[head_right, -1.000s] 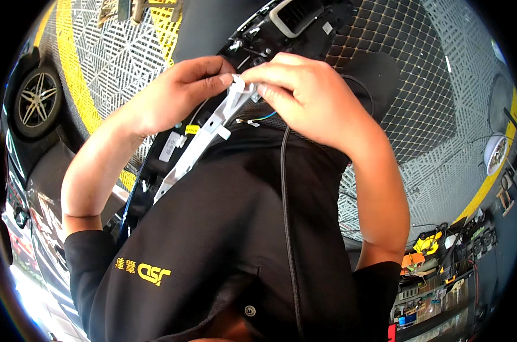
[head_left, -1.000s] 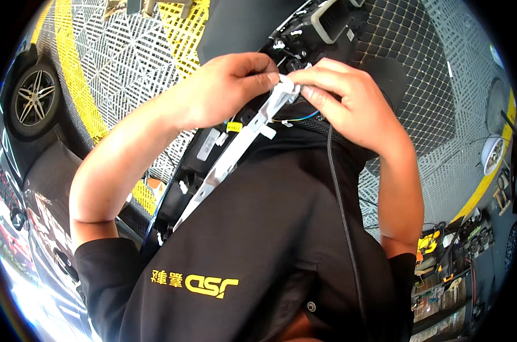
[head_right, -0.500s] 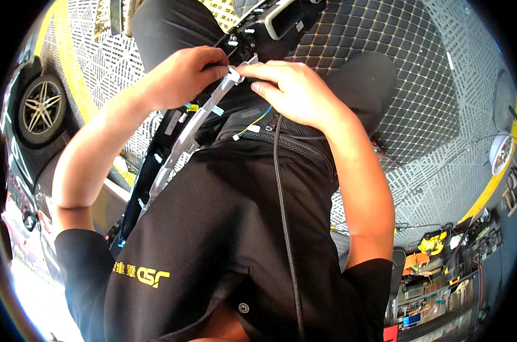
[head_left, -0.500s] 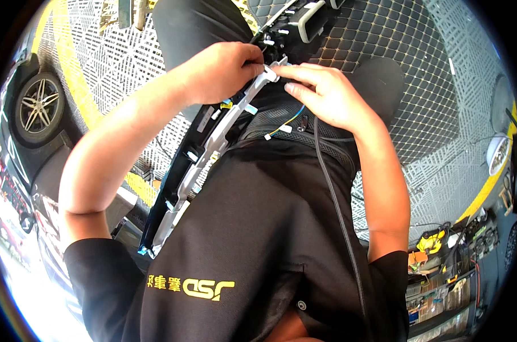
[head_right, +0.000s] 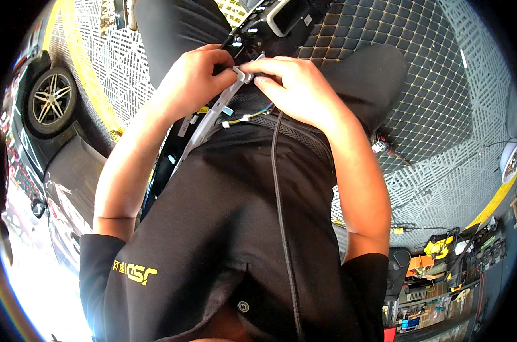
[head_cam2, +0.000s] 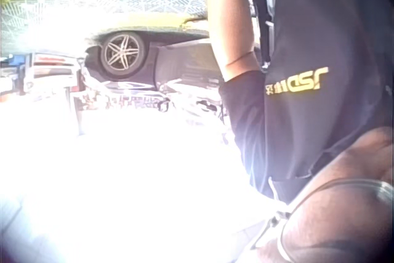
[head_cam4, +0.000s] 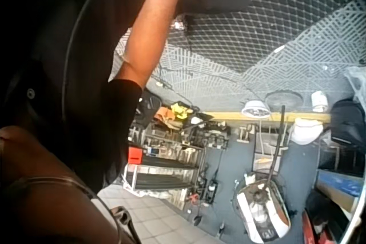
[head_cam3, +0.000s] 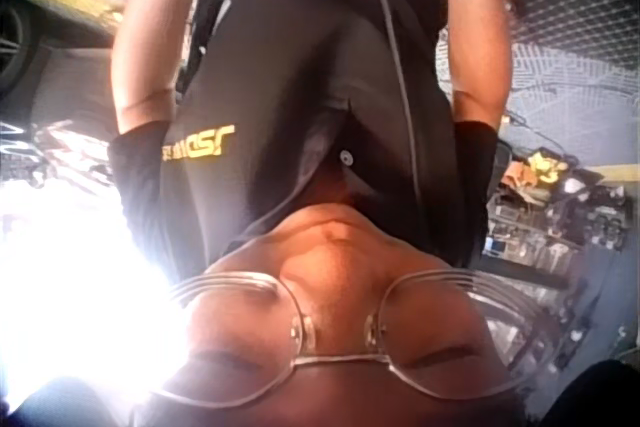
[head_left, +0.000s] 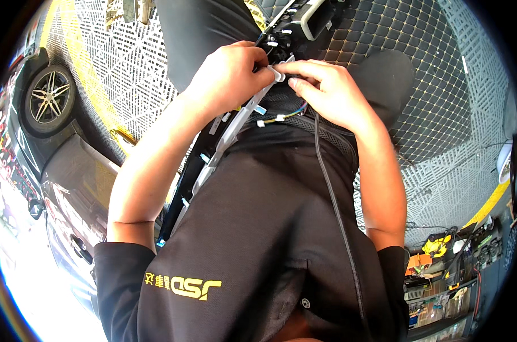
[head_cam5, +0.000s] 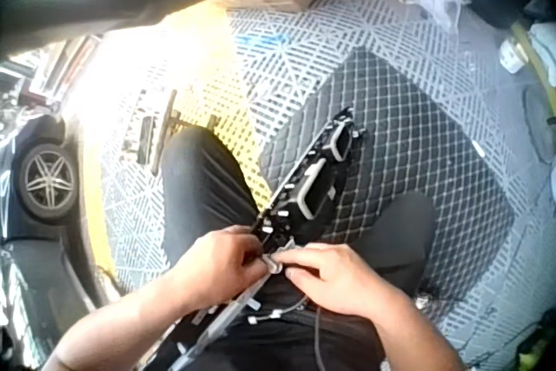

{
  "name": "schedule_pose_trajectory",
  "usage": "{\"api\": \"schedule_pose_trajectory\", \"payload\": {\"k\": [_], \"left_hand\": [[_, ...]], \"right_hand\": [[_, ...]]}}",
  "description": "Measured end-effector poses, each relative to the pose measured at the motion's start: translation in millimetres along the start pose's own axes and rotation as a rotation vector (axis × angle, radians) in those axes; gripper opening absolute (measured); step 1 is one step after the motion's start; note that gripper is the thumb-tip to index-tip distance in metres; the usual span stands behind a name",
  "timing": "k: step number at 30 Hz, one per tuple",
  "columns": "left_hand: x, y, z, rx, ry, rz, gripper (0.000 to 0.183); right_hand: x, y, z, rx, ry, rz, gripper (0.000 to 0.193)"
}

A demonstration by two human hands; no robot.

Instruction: The person assembles a car dashboard component by connecting internal wiring harnesses, snapping plastic trim pieces into place, and using a power drill to secure screws into the assembly while sitting on a garage floor.

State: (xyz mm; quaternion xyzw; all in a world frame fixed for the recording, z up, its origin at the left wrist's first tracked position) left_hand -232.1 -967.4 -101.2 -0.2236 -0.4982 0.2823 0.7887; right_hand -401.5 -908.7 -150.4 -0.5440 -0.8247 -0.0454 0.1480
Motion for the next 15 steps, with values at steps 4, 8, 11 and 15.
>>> {"api": "schedule_pose_trajectory", "payload": {"k": [4, 8, 11, 15], "left_hand": [[-1.2, 5.8, -3.7, -0.083, -0.004, 0.017, 0.031], [-4.1, 7.9, -0.9, -0.162, 0.009, 0.077, 0.033], [-3.9, 11.2, 0.4, -0.177, -0.033, 0.085, 0.032], [-1.9, 7.7, 7.7, -0.234, -0.007, 0.045, 0.030]], "right_hand": [[-3.1, -0.8, -6.6, 0.041, 0.103, 0.091, 0.028], [-18.6, 15.5, 0.0, -0.017, 0.067, 0.029, 0.032], [-21.0, 25.0, 14.6, -0.137, 0.149, -0.050, 0.036], [-19.9, 19.7, 9.1, -0.087, 0.285, -0.114, 0.037]]}}
Point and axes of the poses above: each hand's wrist, its own x-axis away from the middle knuckle, its own y-axis out of the palm, z = x × y, the point moved 5 cm from there along -x, towards the middle knuckle, and after that the axes turned 2 degrees about -y, right-handed, at the moved point
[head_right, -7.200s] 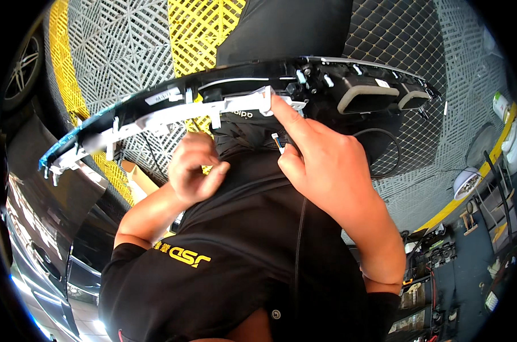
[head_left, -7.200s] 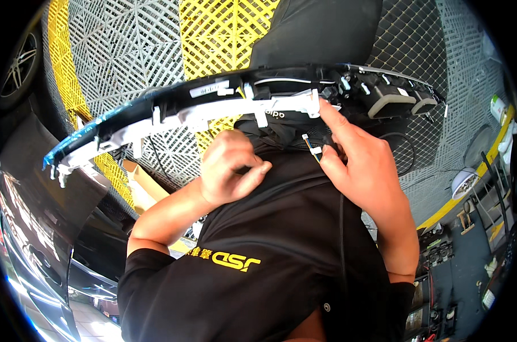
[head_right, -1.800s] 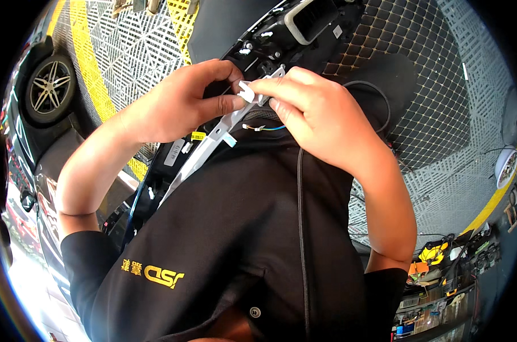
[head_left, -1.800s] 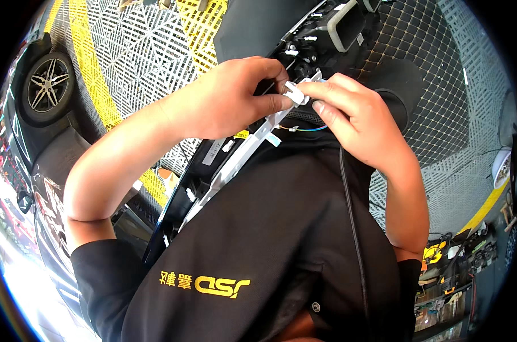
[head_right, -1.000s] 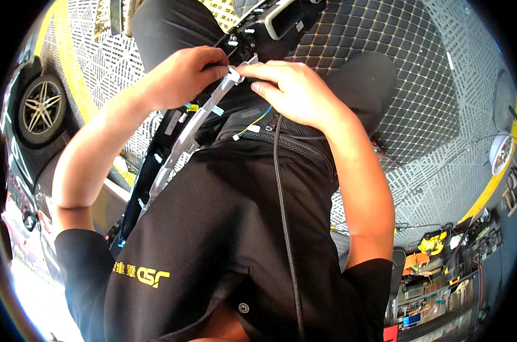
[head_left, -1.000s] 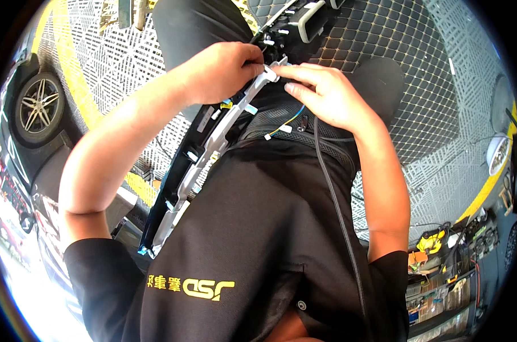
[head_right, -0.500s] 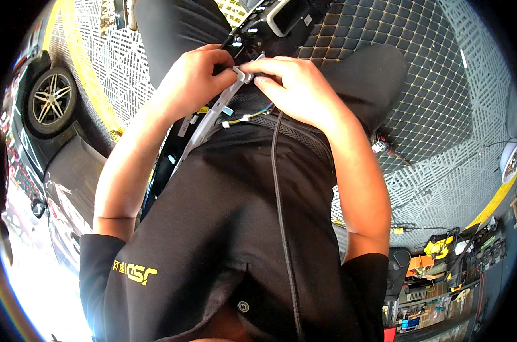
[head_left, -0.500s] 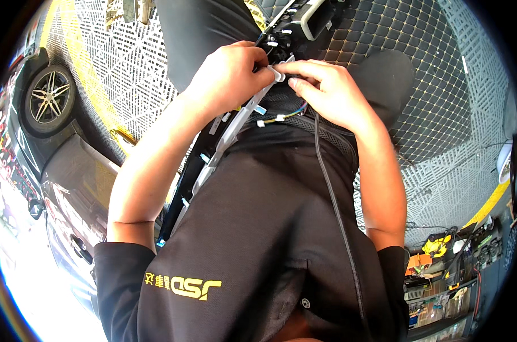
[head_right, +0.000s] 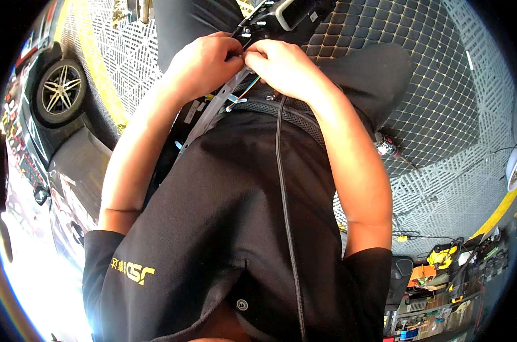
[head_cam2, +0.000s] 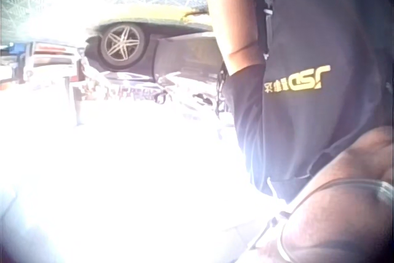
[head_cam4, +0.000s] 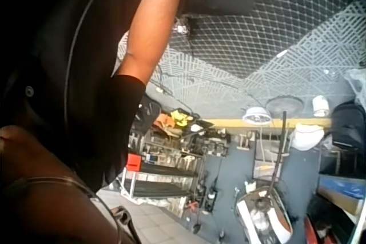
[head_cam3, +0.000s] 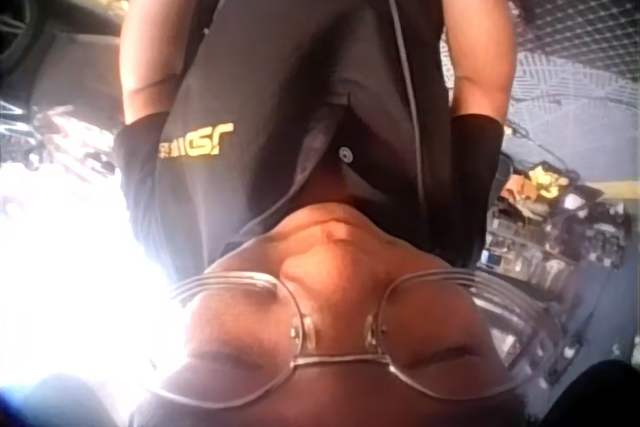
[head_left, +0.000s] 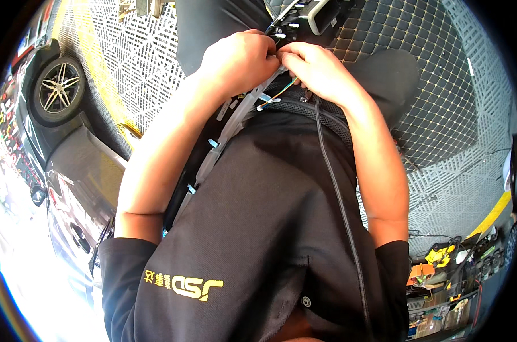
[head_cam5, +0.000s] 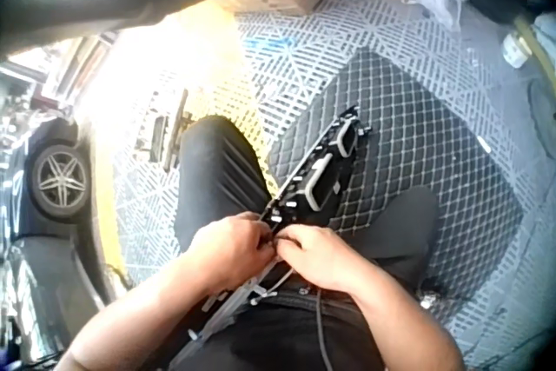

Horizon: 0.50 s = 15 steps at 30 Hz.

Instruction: The person assembles a car dashboard component by connecting internal wiring harnesses, snapping plastic trim pieces into place, and using a power drill to secure screws into the assembly while sitting on a garage floor.

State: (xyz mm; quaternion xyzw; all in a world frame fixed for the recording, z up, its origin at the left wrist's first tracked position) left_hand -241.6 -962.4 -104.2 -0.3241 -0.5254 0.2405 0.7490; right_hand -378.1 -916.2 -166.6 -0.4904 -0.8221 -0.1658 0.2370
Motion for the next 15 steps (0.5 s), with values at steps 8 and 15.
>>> {"api": "schedule_pose_trajectory", "payload": {"k": [8, 15], "left_hand": [[8.1, -7.2, -8.9, -0.009, 0.191, -0.173, 0.033], [-5.1, -7.4, -18.5, 0.090, 0.257, -0.312, 0.033]], "right_hand": [[5.6, 0.3, 2.7, -0.065, -0.063, -0.021, 0.036], [2.4, 1.6, 5.2, -0.126, -0.013, -0.063, 0.033]]}}
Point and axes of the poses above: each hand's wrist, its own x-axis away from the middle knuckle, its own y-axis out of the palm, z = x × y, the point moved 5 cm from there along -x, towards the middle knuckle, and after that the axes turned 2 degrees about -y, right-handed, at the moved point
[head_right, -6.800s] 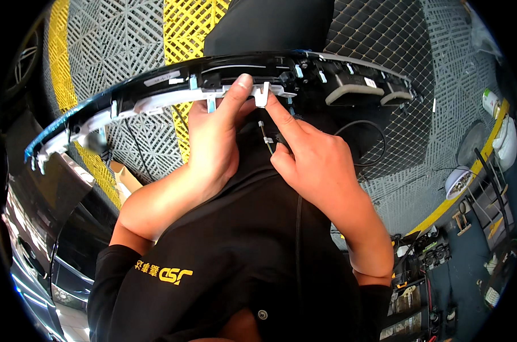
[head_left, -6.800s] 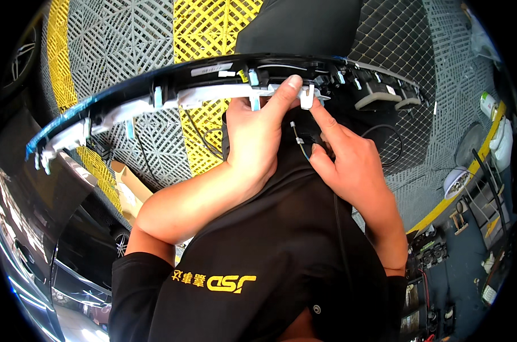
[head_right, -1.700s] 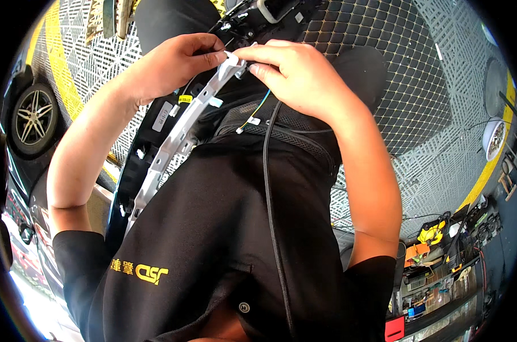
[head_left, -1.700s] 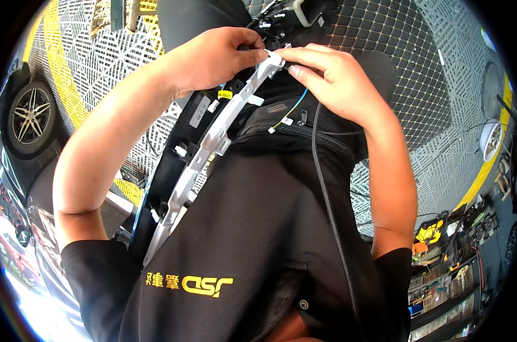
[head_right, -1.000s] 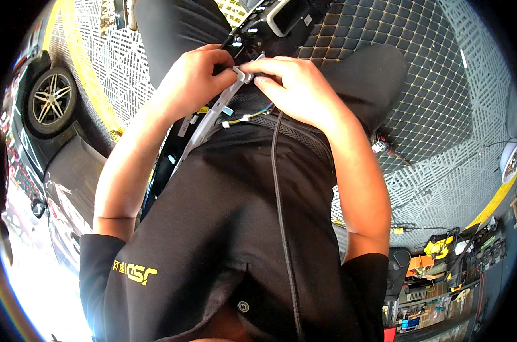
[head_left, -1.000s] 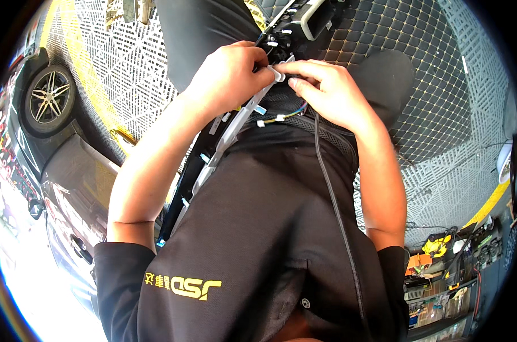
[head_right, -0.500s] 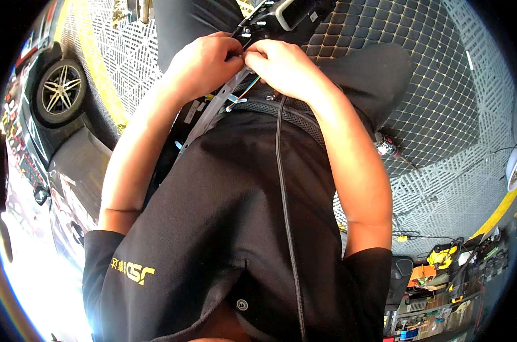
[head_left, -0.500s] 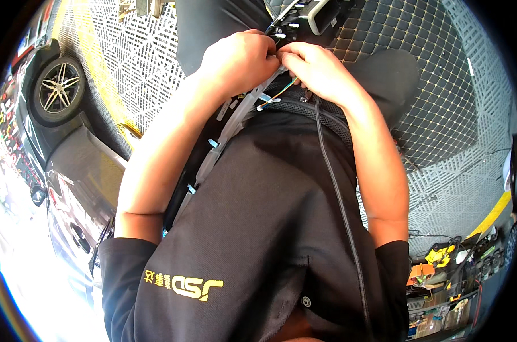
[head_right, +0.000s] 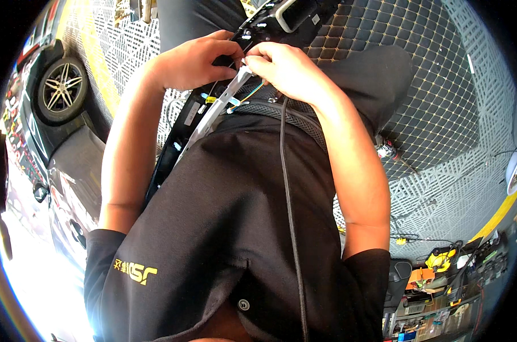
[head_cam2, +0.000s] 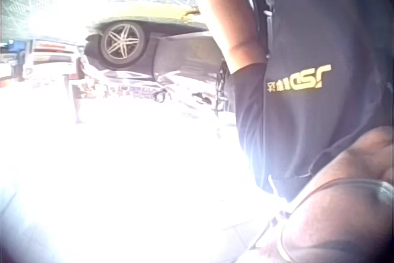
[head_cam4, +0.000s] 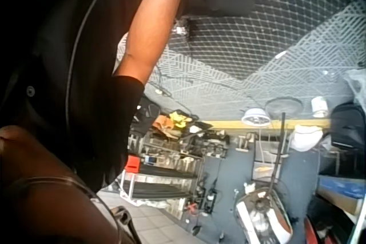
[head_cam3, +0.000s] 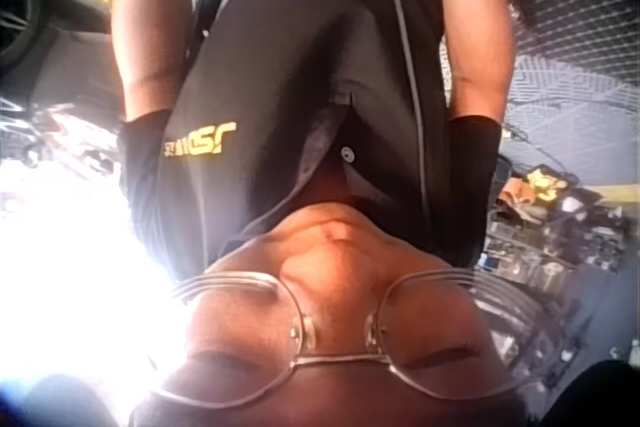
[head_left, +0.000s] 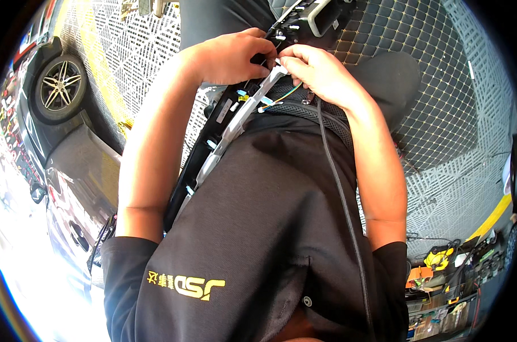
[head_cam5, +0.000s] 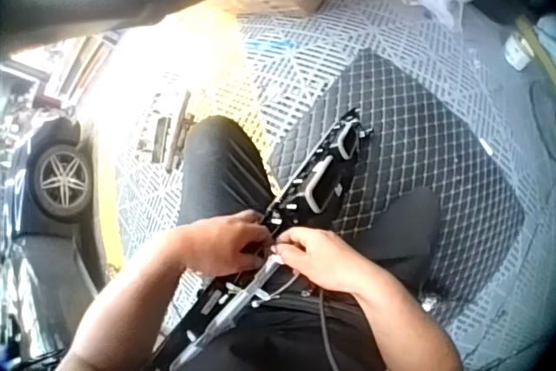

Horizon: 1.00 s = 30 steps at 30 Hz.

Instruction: The person assembles a car dashboard component by connecting internal wiring harnesses, snapping plastic trim pieces into place, and using a power drill to secure screws into the assembly while sitting on a garage floor.

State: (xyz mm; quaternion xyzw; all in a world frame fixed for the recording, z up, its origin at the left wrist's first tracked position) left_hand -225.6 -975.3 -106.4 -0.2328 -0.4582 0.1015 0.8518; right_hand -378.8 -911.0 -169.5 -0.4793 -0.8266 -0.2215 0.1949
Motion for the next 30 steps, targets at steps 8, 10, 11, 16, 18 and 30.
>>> {"api": "schedule_pose_trajectory", "payload": {"k": [8, 10, 11, 16, 18, 30], "left_hand": [[-5.3, -1.0, -7.2, 0.013, -0.006, -0.027, 0.033], [-6.6, -1.0, -7.2, 0.010, -0.012, -0.048, 0.032], [-6.7, -1.1, -7.4, 0.014, -0.017, -0.062, 0.031], [-3.3, -3.9, -3.5, 0.015, -0.026, -0.073, 0.030], [-3.5, -5.6, -1.3, 0.015, -0.032, -0.073, 0.031], [-3.8, -1.8, -2.1, 0.016, -0.011, -0.042, 0.032]], "right_hand": [[-2.6, 0.6, 1.7, -0.064, 0.017, 0.038, 0.034], [-1.3, -4.9, 1.2, -0.057, -0.048, 0.091, 0.036], [-0.1, -9.4, -1.4, -0.061, -0.135, 0.132, 0.038], [17.0, -15.2, -15.6, -0.093, -0.230, 0.164, 0.040], [17.5, -14.7, -14.5, -0.198, -0.271, 0.101, 0.039], [31.3, -12.0, -27.8, -0.503, -0.461, -0.026, 0.028]]}}
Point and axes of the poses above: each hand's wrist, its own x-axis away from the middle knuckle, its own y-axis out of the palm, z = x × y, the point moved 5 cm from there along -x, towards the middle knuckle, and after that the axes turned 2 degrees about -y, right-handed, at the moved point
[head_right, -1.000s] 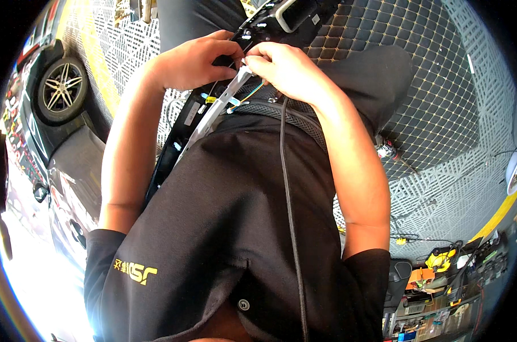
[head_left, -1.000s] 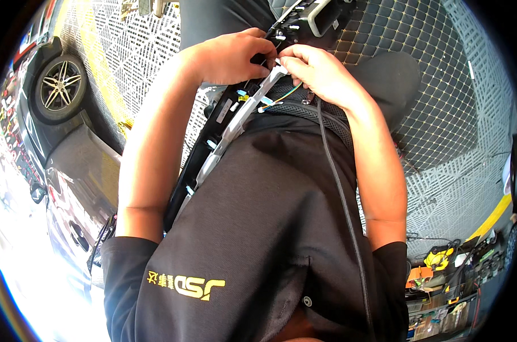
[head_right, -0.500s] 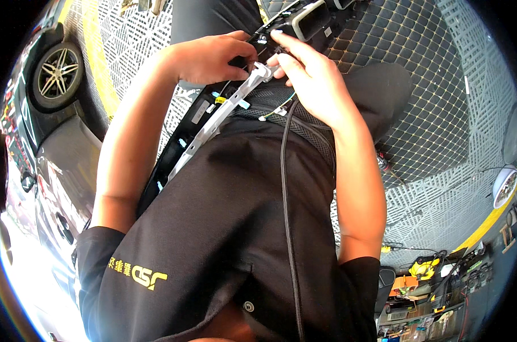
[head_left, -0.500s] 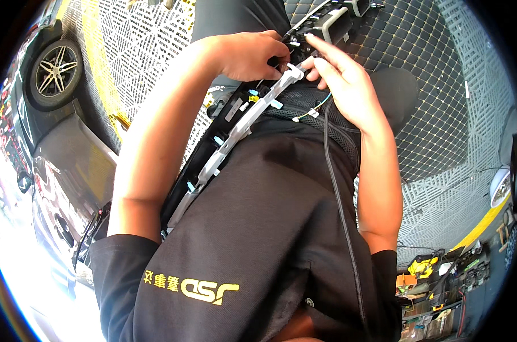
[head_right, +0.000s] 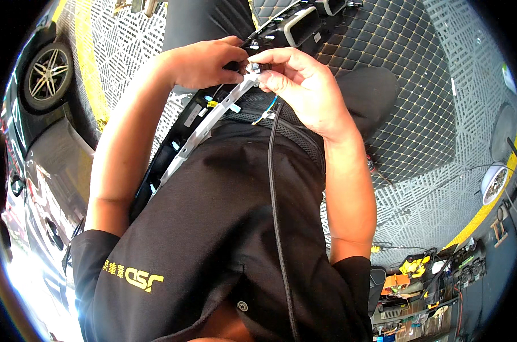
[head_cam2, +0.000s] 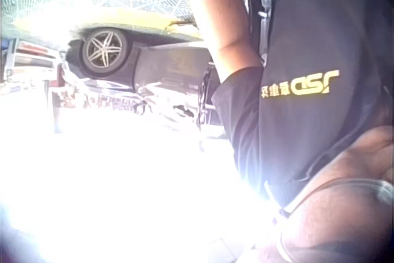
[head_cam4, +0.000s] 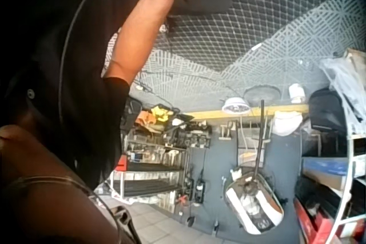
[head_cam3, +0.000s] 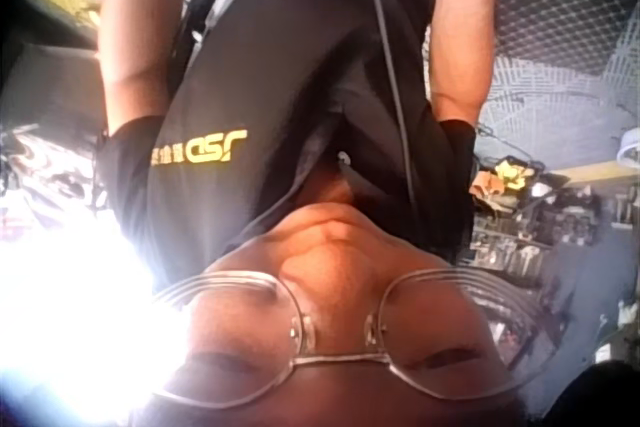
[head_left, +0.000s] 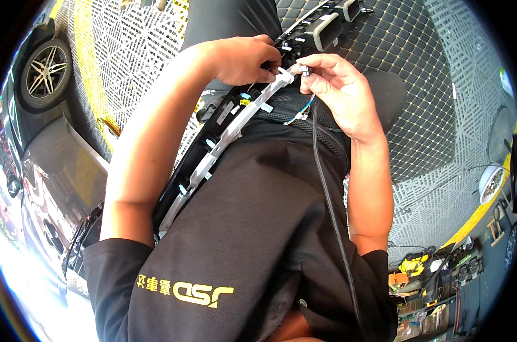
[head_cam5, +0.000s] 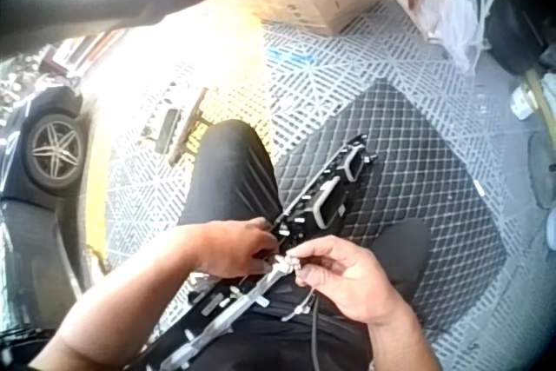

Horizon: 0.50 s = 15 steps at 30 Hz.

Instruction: The person assembles a car dashboard component by connecting internal wiring harnesses, snapping plastic trim pieces into place, and using a power drill to secure screws into the assembly while sitting on a garage floor.

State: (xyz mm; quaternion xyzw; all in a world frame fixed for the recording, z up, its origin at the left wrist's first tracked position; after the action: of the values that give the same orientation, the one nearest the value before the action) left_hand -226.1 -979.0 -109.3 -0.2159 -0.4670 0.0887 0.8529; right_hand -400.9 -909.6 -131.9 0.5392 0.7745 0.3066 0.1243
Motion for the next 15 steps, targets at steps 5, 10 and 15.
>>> {"api": "schedule_pose_trajectory", "payload": {"k": [5, 10, 15], "left_hand": [[1.0, -1.2, 1.5, -0.017, -0.002, 0.019, 0.036], [1.5, -2.0, 3.3, -0.028, -0.024, 0.018, 0.044], [-0.1, -0.8, 1.9, -0.039, -0.031, 0.015, 0.046]], "right_hand": [[-3.7, 4.2, -3.9, 0.057, 0.107, 0.018, 0.028], [-4.0, 6.2, -1.8, 0.034, 0.111, 0.012, 0.029], [-5.2, 7.4, -2.4, 0.071, 0.124, 0.049, 0.026]]}}
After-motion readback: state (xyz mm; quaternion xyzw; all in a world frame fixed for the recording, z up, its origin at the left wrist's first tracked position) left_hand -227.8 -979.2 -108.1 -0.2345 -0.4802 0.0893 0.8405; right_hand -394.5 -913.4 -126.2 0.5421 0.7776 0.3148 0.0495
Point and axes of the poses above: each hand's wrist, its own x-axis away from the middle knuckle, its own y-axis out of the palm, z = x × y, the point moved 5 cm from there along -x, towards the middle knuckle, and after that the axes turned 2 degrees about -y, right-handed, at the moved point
